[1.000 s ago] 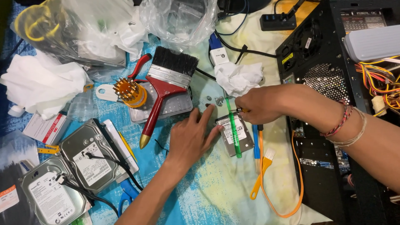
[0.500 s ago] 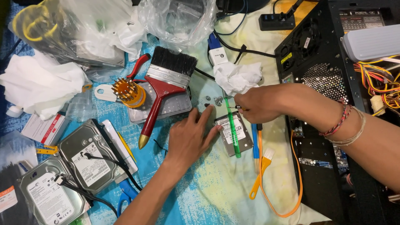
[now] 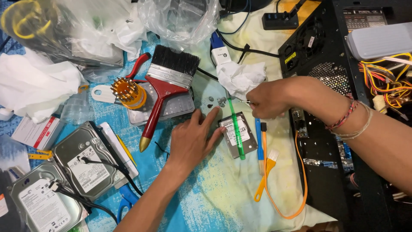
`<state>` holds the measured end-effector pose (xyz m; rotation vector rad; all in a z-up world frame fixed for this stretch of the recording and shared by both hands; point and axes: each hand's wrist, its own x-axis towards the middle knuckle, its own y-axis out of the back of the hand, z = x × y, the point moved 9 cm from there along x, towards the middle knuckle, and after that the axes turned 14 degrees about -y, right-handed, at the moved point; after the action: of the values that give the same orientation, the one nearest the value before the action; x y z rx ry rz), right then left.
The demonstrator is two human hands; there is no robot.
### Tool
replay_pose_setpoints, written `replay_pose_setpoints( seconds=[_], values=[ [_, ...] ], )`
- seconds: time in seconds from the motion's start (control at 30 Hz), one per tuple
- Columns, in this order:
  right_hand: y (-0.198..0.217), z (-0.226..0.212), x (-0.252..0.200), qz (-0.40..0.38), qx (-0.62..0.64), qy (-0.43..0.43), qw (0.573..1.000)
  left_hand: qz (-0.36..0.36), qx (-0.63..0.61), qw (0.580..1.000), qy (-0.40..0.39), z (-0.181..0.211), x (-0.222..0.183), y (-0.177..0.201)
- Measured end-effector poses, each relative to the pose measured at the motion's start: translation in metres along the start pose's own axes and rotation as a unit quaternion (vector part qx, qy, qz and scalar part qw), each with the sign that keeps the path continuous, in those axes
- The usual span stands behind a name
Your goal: Repairing a computer by unfastening components with a screwdriver and repositioning internal hardware.
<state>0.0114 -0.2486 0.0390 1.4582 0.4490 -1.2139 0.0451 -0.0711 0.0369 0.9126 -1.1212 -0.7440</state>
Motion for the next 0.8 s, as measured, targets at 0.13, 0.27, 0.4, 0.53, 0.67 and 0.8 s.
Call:
replay_pose_setpoints(
  seconds=[0.13,0.27,0.4,0.53,0.67,0.8],
  values=[
    [-0.003,0.046,0.018,0.003,0.039,-0.094,0.995,0.008,-0.031,0.999,-0.008,-0.001,0.0,-0.001],
    [0.038,0.04,-0.035,0.069,0.122,-0.178,0.974,0.036,0.002,0.999,-0.017,-0.001,-0.003,0.002],
    [0.07,0.051,-0.054,0.137,0.173,-0.252,0.942,0.058,-0.009,0.998,-0.016,-0.005,-0.004,0.005],
    [0.078,0.057,-0.059,0.165,0.219,-0.219,0.936,0.063,-0.007,0.998,-0.018,-0.006,-0.007,0.004],
    [0.075,0.063,-0.053,0.147,0.253,-0.213,0.932,0.063,-0.018,0.998,-0.017,-0.008,-0.006,0.003],
    [0.067,0.052,-0.053,0.123,0.259,-0.208,0.935,0.06,-0.013,0.998,-0.017,-0.008,-0.006,0.002]
  ],
)
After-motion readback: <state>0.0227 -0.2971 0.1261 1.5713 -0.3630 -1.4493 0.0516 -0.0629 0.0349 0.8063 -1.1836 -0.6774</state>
